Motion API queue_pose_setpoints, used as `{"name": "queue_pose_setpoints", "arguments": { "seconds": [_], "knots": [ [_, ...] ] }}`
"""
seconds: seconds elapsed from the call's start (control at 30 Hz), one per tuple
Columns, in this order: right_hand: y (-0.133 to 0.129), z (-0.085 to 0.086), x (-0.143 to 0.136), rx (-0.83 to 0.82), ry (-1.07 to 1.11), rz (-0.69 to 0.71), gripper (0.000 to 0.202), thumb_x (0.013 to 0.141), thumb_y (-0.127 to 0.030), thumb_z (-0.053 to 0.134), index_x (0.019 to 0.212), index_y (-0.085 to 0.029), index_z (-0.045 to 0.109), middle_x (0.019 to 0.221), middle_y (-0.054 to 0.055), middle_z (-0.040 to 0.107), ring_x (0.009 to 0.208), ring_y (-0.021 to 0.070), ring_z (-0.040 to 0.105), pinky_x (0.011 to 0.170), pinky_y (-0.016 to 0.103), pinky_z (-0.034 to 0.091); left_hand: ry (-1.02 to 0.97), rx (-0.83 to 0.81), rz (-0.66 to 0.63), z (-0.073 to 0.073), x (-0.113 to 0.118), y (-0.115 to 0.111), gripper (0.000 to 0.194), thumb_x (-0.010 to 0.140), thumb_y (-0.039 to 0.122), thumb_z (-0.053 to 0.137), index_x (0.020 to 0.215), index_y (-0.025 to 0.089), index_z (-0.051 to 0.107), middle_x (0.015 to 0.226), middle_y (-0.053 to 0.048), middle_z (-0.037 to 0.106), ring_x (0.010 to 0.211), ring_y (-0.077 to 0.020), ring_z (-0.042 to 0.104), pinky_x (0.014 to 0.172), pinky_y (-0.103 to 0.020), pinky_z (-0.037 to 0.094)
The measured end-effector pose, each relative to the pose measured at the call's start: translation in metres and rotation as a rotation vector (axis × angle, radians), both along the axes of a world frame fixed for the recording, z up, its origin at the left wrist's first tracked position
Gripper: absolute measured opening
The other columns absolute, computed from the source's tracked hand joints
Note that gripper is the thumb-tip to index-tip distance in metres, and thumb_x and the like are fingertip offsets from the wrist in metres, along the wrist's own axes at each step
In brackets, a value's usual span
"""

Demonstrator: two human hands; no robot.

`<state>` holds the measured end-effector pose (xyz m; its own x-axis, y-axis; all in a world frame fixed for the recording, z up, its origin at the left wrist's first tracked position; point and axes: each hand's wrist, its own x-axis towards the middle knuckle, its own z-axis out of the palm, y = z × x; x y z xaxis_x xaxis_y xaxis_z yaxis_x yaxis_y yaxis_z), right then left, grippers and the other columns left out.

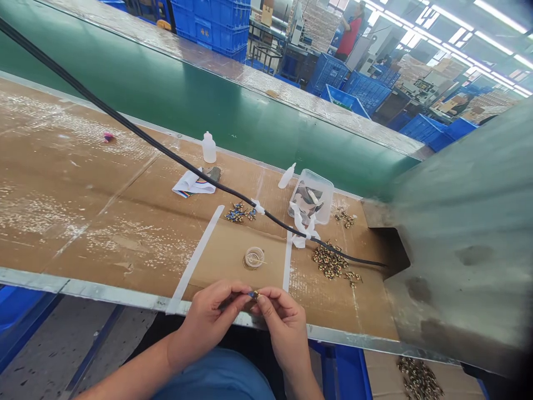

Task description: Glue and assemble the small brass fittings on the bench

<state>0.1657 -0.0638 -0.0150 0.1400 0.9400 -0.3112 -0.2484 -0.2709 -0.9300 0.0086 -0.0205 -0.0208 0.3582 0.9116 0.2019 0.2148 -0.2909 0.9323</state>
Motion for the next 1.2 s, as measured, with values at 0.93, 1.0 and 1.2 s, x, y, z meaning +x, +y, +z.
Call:
{"name": "queue_pose_setpoints", "arguments": {
  "seconds": [0.93, 1.0, 1.2],
  "knots": [
    [0.0001, -0.0002, -0.0040, 0.048, -0.113, -0.045, 0.022, 0.085, -0.037, 0.065, 0.092, -0.017, 0.067, 0.069, 0.002, 0.064, 0.061, 0.0121, 0.061, 0.058, 0.021, 0.051, 0.149, -0.048, -0.146, 0.0058, 0.0031, 0.0048, 0.021, 0.096, 0.023, 0.039, 0.092, 0.019, 0.059, 0.078, -0.001, 0.065, 0.071, -0.0140, 0.060, 0.067, -0.023, 0.045],
    [-0.0001, -0.0004, -0.0040, 0.054, -0.123, -0.040, 0.020, 0.085, -0.037, 0.065, 0.091, -0.017, 0.067, 0.070, 0.002, 0.065, 0.062, 0.0120, 0.061, 0.059, 0.021, 0.051, 0.148, -0.048, -0.165, 0.0067, 0.0032, 0.0056, 0.021, 0.096, 0.023, 0.040, 0.090, 0.019, 0.059, 0.076, -0.001, 0.064, 0.070, -0.0134, 0.059, 0.066, -0.022, 0.044],
    [-0.0002, -0.0007, -0.0032, 0.071, -0.151, -0.042, 0.018, 0.085, -0.035, 0.064, 0.089, -0.017, 0.068, 0.071, 0.002, 0.065, 0.061, 0.0120, 0.059, 0.058, 0.022, 0.051, 0.150, -0.051, -0.180, 0.0083, 0.0028, 0.0080, 0.022, 0.096, 0.022, 0.040, 0.087, 0.019, 0.060, 0.075, -0.001, 0.063, 0.069, -0.0131, 0.058, 0.065, -0.022, 0.044]
  ]
}}
